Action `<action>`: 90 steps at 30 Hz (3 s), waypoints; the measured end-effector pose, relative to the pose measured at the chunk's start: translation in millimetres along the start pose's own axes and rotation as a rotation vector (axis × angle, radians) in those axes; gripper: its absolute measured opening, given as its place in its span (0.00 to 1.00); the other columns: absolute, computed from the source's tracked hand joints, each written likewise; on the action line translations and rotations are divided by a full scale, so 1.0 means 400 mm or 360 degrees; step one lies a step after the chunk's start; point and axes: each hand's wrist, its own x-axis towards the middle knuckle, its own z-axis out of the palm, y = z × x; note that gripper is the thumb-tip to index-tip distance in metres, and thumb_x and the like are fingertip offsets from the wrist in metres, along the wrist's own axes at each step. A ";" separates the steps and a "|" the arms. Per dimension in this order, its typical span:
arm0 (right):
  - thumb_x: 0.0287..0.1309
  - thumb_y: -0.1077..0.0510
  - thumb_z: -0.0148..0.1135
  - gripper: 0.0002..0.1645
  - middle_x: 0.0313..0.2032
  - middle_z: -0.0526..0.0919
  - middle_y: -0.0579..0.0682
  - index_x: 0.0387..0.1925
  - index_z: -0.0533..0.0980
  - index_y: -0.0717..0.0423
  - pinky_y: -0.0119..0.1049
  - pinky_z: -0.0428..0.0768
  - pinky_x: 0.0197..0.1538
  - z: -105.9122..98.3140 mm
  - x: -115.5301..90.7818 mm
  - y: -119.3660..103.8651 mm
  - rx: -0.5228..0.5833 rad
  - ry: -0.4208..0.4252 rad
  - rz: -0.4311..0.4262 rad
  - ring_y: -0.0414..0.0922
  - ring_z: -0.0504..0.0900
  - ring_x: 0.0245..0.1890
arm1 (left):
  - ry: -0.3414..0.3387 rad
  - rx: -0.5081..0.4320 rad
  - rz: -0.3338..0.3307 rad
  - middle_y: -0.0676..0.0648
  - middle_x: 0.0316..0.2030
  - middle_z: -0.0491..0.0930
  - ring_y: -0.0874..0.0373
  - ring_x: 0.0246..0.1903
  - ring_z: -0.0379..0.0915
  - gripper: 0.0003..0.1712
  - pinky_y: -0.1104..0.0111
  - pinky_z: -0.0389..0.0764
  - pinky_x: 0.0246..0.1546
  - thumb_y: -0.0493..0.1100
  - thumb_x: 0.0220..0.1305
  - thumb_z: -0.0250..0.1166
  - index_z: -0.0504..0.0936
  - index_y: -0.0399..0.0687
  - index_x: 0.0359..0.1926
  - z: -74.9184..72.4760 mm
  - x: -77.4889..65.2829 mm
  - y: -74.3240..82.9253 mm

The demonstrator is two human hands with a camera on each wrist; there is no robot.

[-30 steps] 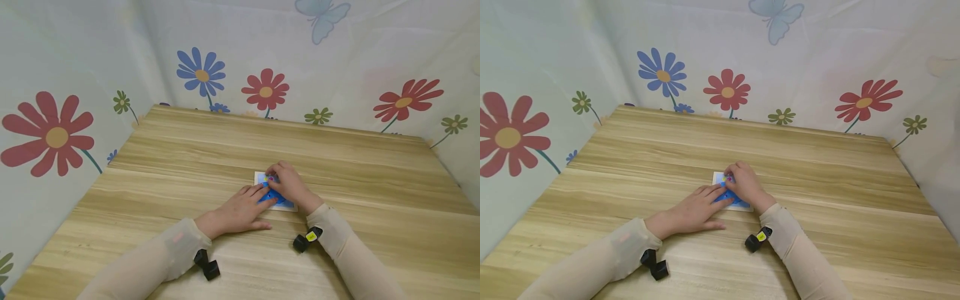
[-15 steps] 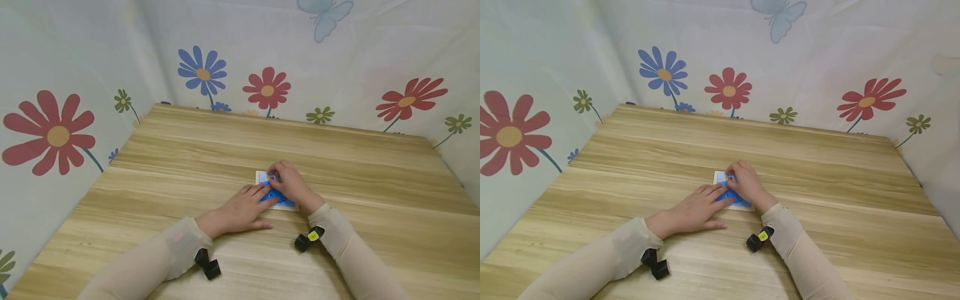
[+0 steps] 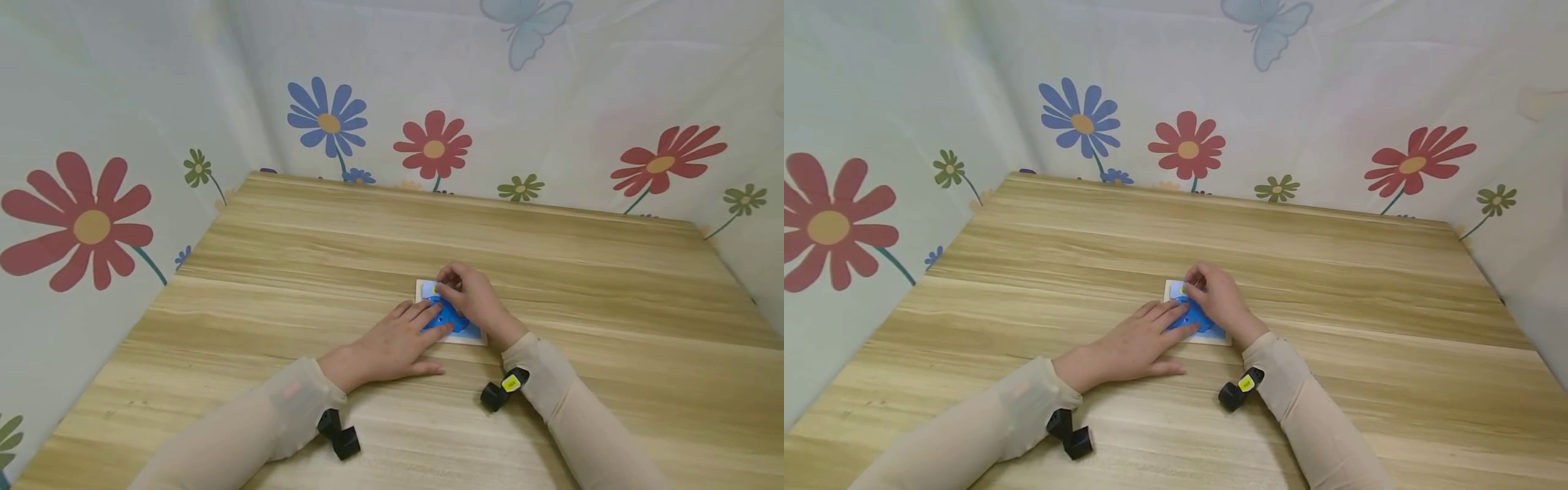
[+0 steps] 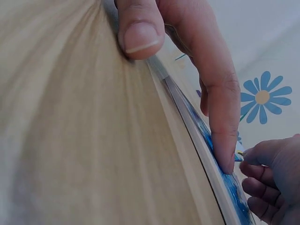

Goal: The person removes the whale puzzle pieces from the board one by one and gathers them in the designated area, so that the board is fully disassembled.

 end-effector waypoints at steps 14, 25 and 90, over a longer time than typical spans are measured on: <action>0.62 0.61 0.61 0.07 0.32 0.82 0.57 0.38 0.78 0.63 0.27 0.71 0.32 -0.028 0.009 -0.008 0.0177 0.0169 0.0003 0.42 0.73 0.28 | 0.0036 0.0050 0.0018 0.43 0.71 0.61 0.47 0.72 0.55 0.40 0.53 0.61 0.69 0.72 0.65 0.46 0.63 0.58 0.71 -0.002 0.011 -0.004; 0.63 0.61 0.60 0.07 0.33 0.81 0.56 0.39 0.77 0.62 0.27 0.71 0.33 -0.076 -0.011 -0.002 0.0211 0.0141 0.0076 0.43 0.72 0.29 | -0.0018 0.0006 -0.0003 0.42 0.72 0.59 0.47 0.72 0.54 0.40 0.53 0.60 0.70 0.71 0.66 0.46 0.62 0.58 0.72 -0.005 0.011 0.002; 0.59 0.62 0.63 0.07 0.32 0.82 0.57 0.36 0.78 0.64 0.32 0.73 0.37 -0.167 -0.085 0.126 -0.0237 0.0109 0.0280 0.45 0.77 0.32 | 0.0005 -0.0017 -0.0018 0.44 0.72 0.58 0.48 0.72 0.54 0.40 0.52 0.59 0.70 0.72 0.66 0.46 0.61 0.58 0.72 0.008 0.009 0.006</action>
